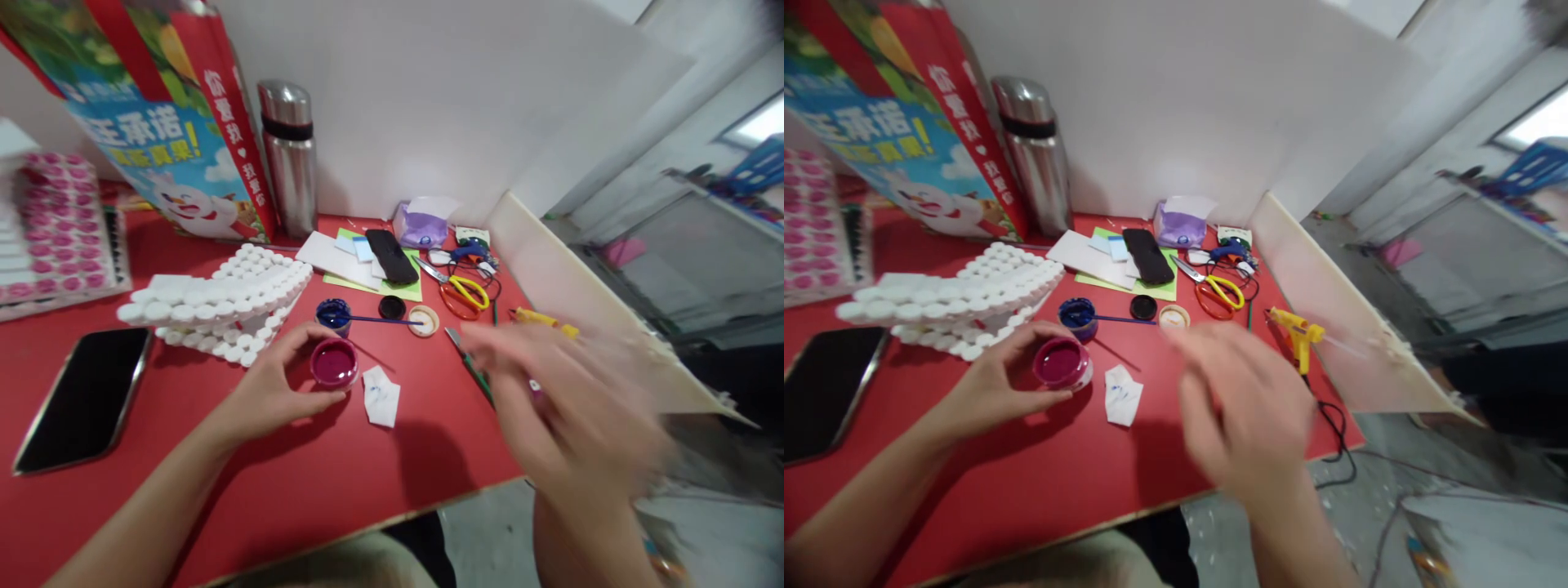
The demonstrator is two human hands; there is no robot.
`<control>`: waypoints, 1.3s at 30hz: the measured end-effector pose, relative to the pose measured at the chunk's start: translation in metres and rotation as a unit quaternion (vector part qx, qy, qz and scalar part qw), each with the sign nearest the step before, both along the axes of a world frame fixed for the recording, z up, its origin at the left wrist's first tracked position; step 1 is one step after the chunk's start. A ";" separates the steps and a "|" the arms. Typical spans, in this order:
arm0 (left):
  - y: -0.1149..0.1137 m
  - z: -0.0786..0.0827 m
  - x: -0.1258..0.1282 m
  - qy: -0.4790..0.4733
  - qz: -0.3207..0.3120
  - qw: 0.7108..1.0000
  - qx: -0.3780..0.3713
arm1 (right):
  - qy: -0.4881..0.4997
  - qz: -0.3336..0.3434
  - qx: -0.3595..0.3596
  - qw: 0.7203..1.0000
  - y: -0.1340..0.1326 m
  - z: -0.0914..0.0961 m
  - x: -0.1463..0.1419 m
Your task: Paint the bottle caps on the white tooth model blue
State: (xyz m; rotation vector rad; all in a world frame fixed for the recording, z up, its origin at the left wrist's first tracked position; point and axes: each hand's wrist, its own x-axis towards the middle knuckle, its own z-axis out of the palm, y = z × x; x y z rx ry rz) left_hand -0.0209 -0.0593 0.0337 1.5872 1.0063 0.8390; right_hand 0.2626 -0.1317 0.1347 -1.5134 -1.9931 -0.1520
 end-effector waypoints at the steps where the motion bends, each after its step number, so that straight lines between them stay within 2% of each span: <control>1: -0.002 -0.002 0.002 0.001 -0.006 1.000 -0.002 | -0.011 -0.029 -0.017 0.999 0.019 -0.009 0.005; 4: -0.007 -0.007 0.008 0.002 -0.027 1.000 -0.006 | -0.075 -0.037 -0.142 0.986 0.075 -0.047 0.014; 7: -0.011 -0.010 0.016 -0.004 -0.047 0.999 -0.011 | -0.140 -0.017 -0.240 0.960 0.112 -0.078 0.009; 10: -0.013 -0.012 0.022 -0.006 -0.045 0.999 -0.008 | -0.175 -0.042 -0.252 0.951 0.127 -0.093 -0.003; 13: -0.014 -0.015 0.025 -0.004 -0.045 0.999 0.001 | -0.184 -0.064 -0.253 0.948 0.131 -0.099 -0.012; 17: -0.014 -0.019 0.028 -0.022 -0.049 0.999 -0.008 | -0.174 -0.055 -0.254 0.950 0.136 -0.105 -0.014; 25: -0.013 -0.033 0.029 -0.064 -0.034 0.994 -0.080 | -0.130 -0.073 -0.222 0.964 0.128 -0.105 0.002; 31: -0.011 -0.036 0.031 -0.075 -0.035 0.993 -0.079 | -0.096 -0.031 -0.218 0.971 0.113 -0.104 0.010; 34: -0.011 -0.036 0.031 -0.063 -0.028 0.996 -0.051 | -0.068 -0.002 -0.214 0.975 0.098 -0.098 0.013; 39: -0.011 -0.038 0.033 -0.058 -0.018 0.998 -0.019 | 0.020 0.052 -0.218 0.974 0.058 -0.081 0.018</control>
